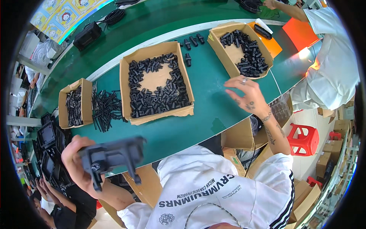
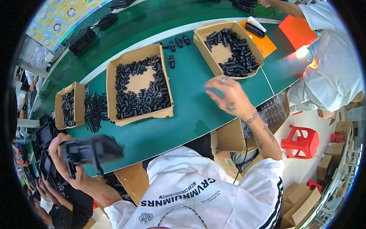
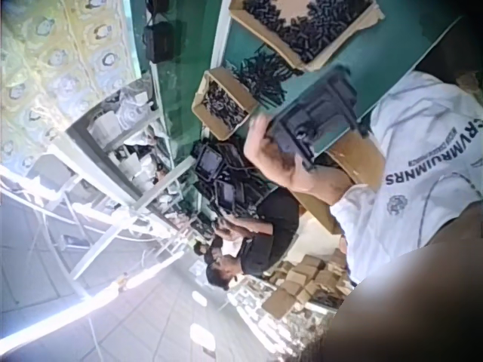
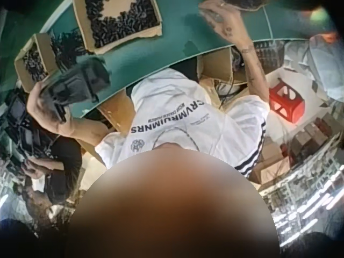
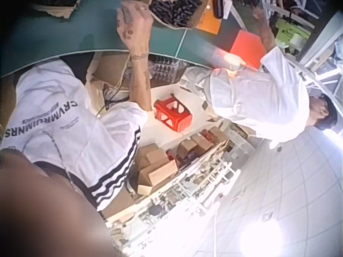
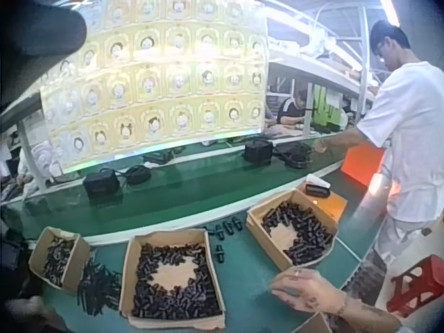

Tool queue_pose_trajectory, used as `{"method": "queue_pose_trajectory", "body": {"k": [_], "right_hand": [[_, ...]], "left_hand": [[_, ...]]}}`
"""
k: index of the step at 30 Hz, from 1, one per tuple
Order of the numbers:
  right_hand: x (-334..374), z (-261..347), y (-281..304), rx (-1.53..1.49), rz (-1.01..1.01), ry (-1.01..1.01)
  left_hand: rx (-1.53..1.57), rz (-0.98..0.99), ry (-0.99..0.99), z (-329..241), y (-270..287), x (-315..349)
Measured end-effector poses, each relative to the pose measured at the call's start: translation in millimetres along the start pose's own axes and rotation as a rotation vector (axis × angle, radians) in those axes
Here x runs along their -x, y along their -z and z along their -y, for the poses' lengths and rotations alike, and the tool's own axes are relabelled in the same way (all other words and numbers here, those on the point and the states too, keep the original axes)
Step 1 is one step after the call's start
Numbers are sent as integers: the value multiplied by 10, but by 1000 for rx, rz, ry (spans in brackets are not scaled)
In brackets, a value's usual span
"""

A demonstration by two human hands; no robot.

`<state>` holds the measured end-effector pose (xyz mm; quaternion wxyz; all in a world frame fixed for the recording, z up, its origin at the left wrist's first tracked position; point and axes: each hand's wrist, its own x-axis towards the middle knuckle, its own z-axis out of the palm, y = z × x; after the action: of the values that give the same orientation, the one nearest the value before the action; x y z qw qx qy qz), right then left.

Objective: Assembling black protective plastic cases by inserting hinges and pins on a production line.

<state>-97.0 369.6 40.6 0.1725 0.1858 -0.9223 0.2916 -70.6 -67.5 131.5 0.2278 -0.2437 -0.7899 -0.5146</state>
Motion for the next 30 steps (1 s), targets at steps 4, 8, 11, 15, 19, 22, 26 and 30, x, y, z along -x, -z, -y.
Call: {"method": "queue_pose_trajectory", "body": {"k": [4,8,11,15,19,22,26,30], "right_hand": [[-354,-101,-381,-20,34,57],[-877,-315,-763,-108,57,0],[-1107,-420,-922,-84,137,5],[-1227,-467,-1035,-13,179,-18],[-1149,-392,-898,0,109,-37],[-827,-210,-561,-68,37,-68],[-243,132,-143,-250,126,-34],[127,391,-118,-423,266,93]], "left_hand": [[423,918,319,113,-188,-170],[269,1361,354,357,-960,50],[191,1367,277,500,-1299,177],[155,1269,221,634,-1487,203],[-144,1028,-71,662,-1592,319],[-464,784,-197,606,-1546,462],[-380,729,24,333,-1334,706],[-403,750,62,314,-1392,810]]}}
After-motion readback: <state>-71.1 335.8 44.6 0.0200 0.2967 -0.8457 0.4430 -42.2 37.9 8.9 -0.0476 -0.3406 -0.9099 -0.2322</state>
